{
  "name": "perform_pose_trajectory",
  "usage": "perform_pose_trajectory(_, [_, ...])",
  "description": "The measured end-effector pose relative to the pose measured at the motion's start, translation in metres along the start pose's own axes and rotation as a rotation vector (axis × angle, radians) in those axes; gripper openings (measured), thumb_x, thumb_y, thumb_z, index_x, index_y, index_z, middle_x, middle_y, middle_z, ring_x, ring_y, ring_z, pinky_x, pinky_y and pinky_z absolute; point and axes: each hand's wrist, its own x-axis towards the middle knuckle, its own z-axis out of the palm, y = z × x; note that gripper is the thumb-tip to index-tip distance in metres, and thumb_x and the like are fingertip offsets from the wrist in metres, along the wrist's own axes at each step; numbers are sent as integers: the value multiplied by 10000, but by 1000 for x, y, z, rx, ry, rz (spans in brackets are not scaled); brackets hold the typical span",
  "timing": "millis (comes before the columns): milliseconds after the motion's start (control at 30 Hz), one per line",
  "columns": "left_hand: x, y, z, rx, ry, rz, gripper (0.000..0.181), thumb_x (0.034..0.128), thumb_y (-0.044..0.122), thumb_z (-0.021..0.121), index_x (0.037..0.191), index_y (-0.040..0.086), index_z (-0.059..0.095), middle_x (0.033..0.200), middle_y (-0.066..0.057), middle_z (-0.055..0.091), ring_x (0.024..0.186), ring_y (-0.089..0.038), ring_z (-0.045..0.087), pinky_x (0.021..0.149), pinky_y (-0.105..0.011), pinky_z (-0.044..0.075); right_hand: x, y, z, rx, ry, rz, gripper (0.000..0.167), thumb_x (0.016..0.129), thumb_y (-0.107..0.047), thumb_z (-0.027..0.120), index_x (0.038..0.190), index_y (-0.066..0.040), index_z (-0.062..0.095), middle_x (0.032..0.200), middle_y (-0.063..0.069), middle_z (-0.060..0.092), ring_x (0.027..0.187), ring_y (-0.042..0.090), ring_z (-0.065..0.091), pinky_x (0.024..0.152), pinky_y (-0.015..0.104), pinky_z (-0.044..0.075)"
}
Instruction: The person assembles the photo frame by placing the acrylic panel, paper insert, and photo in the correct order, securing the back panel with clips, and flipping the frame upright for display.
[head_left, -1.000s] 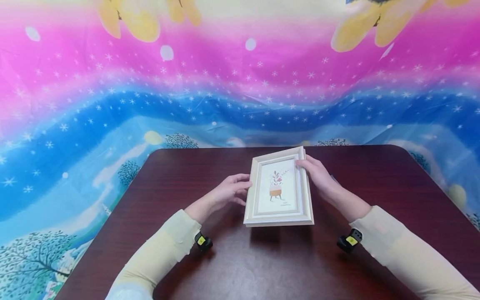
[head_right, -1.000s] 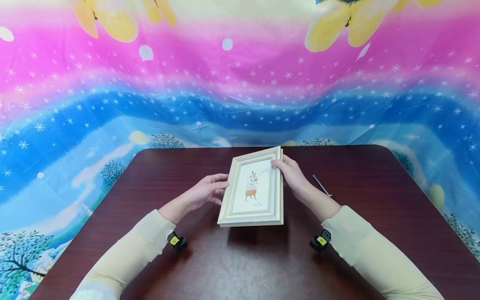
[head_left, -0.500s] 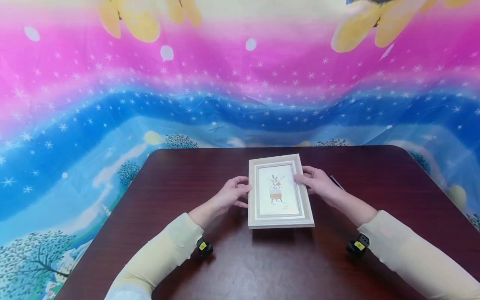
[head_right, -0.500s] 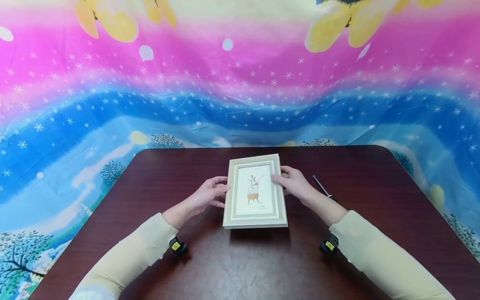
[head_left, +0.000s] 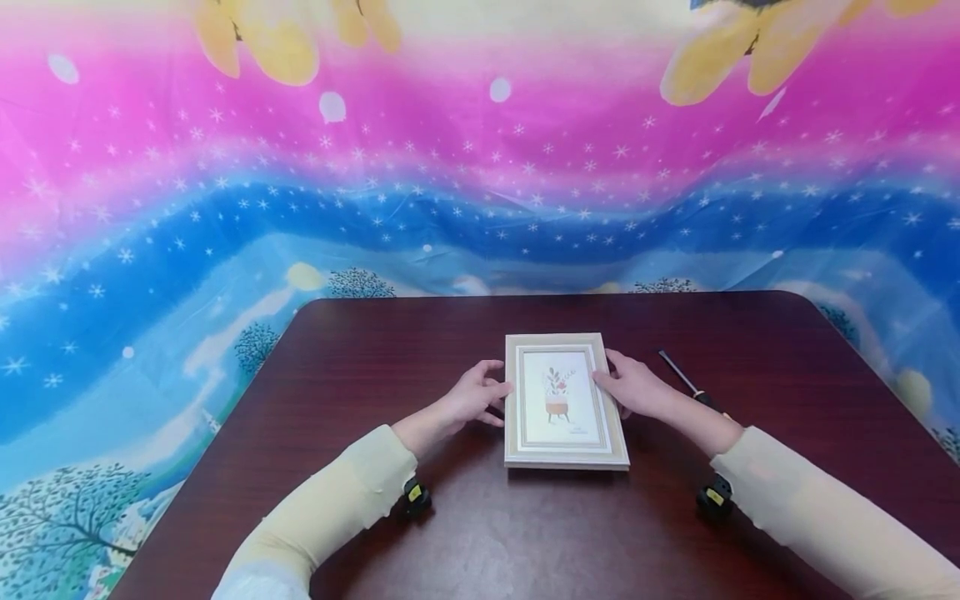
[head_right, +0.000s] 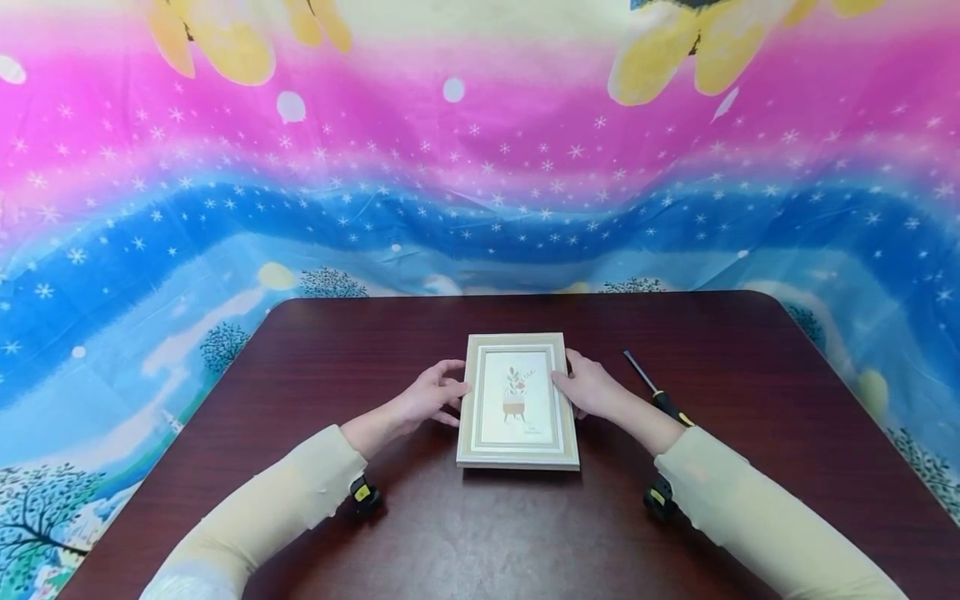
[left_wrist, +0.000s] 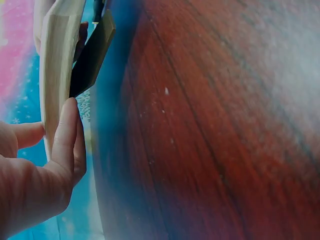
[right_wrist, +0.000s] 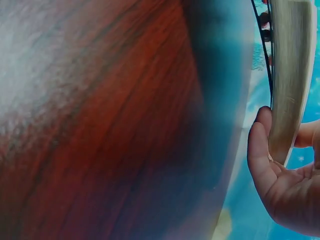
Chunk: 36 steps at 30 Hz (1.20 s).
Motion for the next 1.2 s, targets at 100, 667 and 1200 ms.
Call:
perform_pose_trajectory(100, [1, -1, 1, 50, -3, -13, 595, 987, 56, 533, 1504, 27, 239, 981, -170, 596, 705, -200, 621, 572, -374, 567, 2, 1, 4, -38, -25, 8, 584, 1038, -153, 433, 1461, 138, 156, 896, 214, 627, 520, 197, 575, 489, 367, 527])
perform_pose_trajectory(667, [8, 0, 0, 524, -52, 23, 603, 955, 91, 511, 1492, -5, 254, 783, -79, 596, 583, -177, 575, 475, -314, 521, 12, 9, 12, -222, -68, 49, 544, 1025, -167, 434, 1409, 167, 242, 625, 94, 567, 445, 188, 541, 467, 320, 471])
perform_pose_trajectory(1200, [13, -1, 3, 649, -64, 25, 636, 915, 74, 501, 1484, -38, 241, 708, -70, 581, 559, -173, 554, 488, -297, 514, 10, 10, 11, -342, -67, 63, 553, 1022, -195, 438, 1405, 168, 274, 575, 78, 564, 456, 188, 531, 473, 302, 420])
